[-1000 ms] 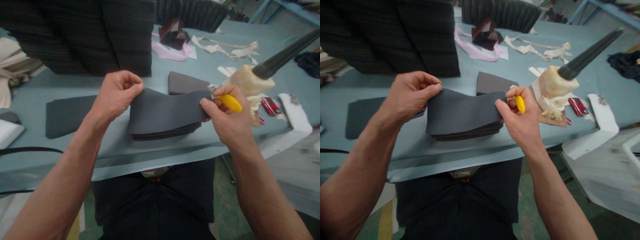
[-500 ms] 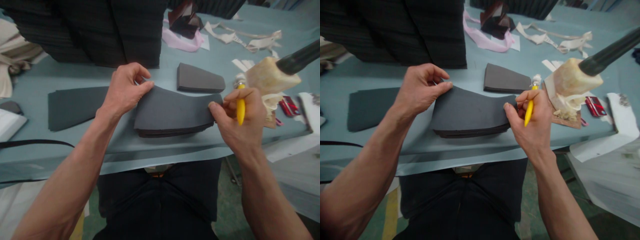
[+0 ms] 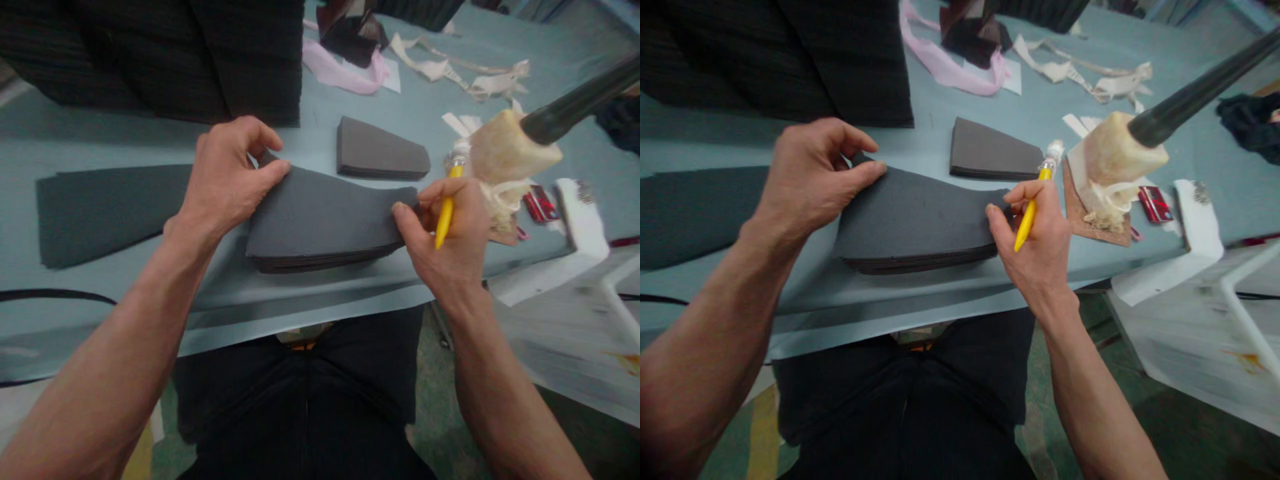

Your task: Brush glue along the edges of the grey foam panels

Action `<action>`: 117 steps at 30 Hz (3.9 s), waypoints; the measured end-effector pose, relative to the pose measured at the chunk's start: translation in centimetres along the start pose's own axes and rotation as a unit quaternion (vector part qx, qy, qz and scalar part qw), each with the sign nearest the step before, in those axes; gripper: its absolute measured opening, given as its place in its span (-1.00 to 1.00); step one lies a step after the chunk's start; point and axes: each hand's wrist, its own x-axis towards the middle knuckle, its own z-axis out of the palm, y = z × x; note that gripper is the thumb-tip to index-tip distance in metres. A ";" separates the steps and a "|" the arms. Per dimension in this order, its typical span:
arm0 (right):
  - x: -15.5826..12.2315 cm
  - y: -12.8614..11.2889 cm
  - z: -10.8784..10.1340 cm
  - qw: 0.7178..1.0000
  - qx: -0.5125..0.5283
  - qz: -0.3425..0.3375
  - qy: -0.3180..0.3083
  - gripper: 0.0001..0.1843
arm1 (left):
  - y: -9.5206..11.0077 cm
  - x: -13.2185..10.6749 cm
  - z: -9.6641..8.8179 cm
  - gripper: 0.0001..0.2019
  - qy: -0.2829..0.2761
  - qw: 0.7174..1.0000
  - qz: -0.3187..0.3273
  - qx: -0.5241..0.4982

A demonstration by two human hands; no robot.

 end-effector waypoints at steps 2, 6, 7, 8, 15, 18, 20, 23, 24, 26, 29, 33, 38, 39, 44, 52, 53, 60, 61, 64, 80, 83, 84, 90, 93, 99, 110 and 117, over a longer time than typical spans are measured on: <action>-0.2 0.5 0.2 1.000 -0.008 -0.006 0.002 -0.75 | -0.2 0.0 0.1 -0.72 0.013 1.000 0.019 0.008; -0.4 1.0 0.4 0.999 -0.037 -0.011 0.001 -0.75 | -0.7 0.0 0.0 -0.65 0.006 0.999 0.040 0.016; -0.4 1.0 0.4 0.999 -0.044 -0.012 -0.002 -0.75 | -0.8 0.0 0.0 -0.64 0.004 0.999 0.038 0.016; -0.4 1.0 0.3 0.999 -0.050 -0.014 -0.005 -0.75 | -0.8 0.0 0.0 -0.63 0.003 0.999 0.033 0.014; -0.5 0.9 -0.1 0.998 -0.068 -0.009 -0.015 -0.76 | -0.7 0.0 -0.1 -0.59 0.010 0.999 0.027 0.042; -0.7 1.0 -0.1 0.998 -0.056 -0.010 -0.012 -0.81 | -0.8 0.0 -0.1 -0.57 0.002 0.998 0.010 0.067; -0.8 1.1 -0.2 0.999 -0.049 0.000 -0.018 -0.83 | -1.0 0.1 -0.1 -0.53 0.002 0.998 0.024 0.063; -0.9 1.2 -0.2 0.999 -0.041 0.019 -0.029 -0.83 | -1.2 0.1 -0.1 -0.47 0.000 0.998 0.040 0.052; -0.9 1.2 -0.2 0.998 -0.040 0.023 -0.032 -0.82 | -1.1 0.1 -0.1 -0.47 -0.001 0.998 0.033 0.050; -0.9 1.2 -0.2 0.998 -0.047 0.026 -0.037 -0.81 | -0.8 0.1 -0.1 -0.50 -0.002 0.998 0.012 0.054; -0.9 1.2 -0.3 0.997 -0.070 0.019 -0.036 -0.81 | -0.4 0.0 -0.1 -0.52 -0.001 0.997 0.002 0.075; -1.1 1.2 -0.5 0.995 -0.096 0.015 -0.022 -0.80 | -0.5 -0.1 -0.1 -0.52 0.001 0.996 0.005 0.087; -1.6 2.0 -1.2 0.990 -0.131 0.057 -0.013 -0.67 | -1.4 -0.2 -0.1 -0.54 0.014 0.999 0.015 0.042; -1.8 2.3 -1.4 0.989 -0.137 0.061 -0.005 -0.66 | -1.6 -0.2 -0.1 -0.55 0.016 0.999 0.019 0.031; -2.4 3.2 -2.3 0.988 -0.139 0.070 0.018 -0.70 | -2.8 -0.3 -0.7 -0.53 0.055 0.998 0.029 0.023; -2.8 2.6 -2.7 0.994 -0.057 0.093 0.023 -0.82 | -2.8 -1.2 -0.9 -0.59 0.207 0.962 -0.119 -0.134; -2.8 2.4 -2.7 0.994 -0.048 0.093 0.025 -0.83 | -3.0 -1.1 -0.7 -0.58 0.218 0.957 -0.126 -0.146; -2.1 2.2 -2.2 0.996 0.013 0.080 0.044 -0.84 | -4.8 0.7 -0.1 -0.59 0.317 0.910 -0.177 -0.202; -2.1 2.3 -2.0 0.995 0.031 0.084 0.050 -0.84 | -4.9 0.9 -0.2 -0.60 0.331 0.905 -0.180 -0.200; -1.9 2.7 -1.4 0.990 0.086 0.093 0.059 -0.81 | -5.2 1.2 -0.5 -0.62 0.351 0.900 -0.184 -0.183; 4.3 4.6 0.4 0.931 0.318 0.158 0.090 -0.44 | -4.4 -2.1 -0.8 -0.71 0.214 0.950 -0.212 -0.081; 5.1 4.9 1.0 0.916 0.347 0.183 0.080 -0.39 | -4.2 -1.9 -0.9 -0.74 0.184 0.958 -0.203 -0.085; 5.4 5.0 1.2 0.912 0.356 0.190 0.075 -0.38 | -4.1 -1.7 -1.0 -0.75 0.178 0.961 -0.195 -0.084; 6.9 5.8 2.1 0.887 0.401 0.224 0.047 -0.32 | -3.8 0.0 -0.7 -0.72 0.160 0.969 -0.173 -0.075; 7.3 6.3 2.5 0.875 0.418 0.239 0.043 -0.30 | -4.1 0.4 -0.4 -0.71 0.153 0.970 -0.171 -0.077; 7.1 6.9 2.7 0.843 0.459 0.275 0.055 -0.32 | -5.0 0.7 0.2 -0.68 0.129 0.976 -0.161 -0.069; 7.6 9.8 3.9 0.851 0.443 0.261 0.109 -0.36 | -5.5 4.1 1.5 -0.17 -0.039 0.961 -0.214 -0.170; 7.6 11.2 4.6 0.897 0.351 0.232 0.133 -0.41 | -5.7 4.8 2.0 -0.11 -0.082 0.959 -0.215 -0.169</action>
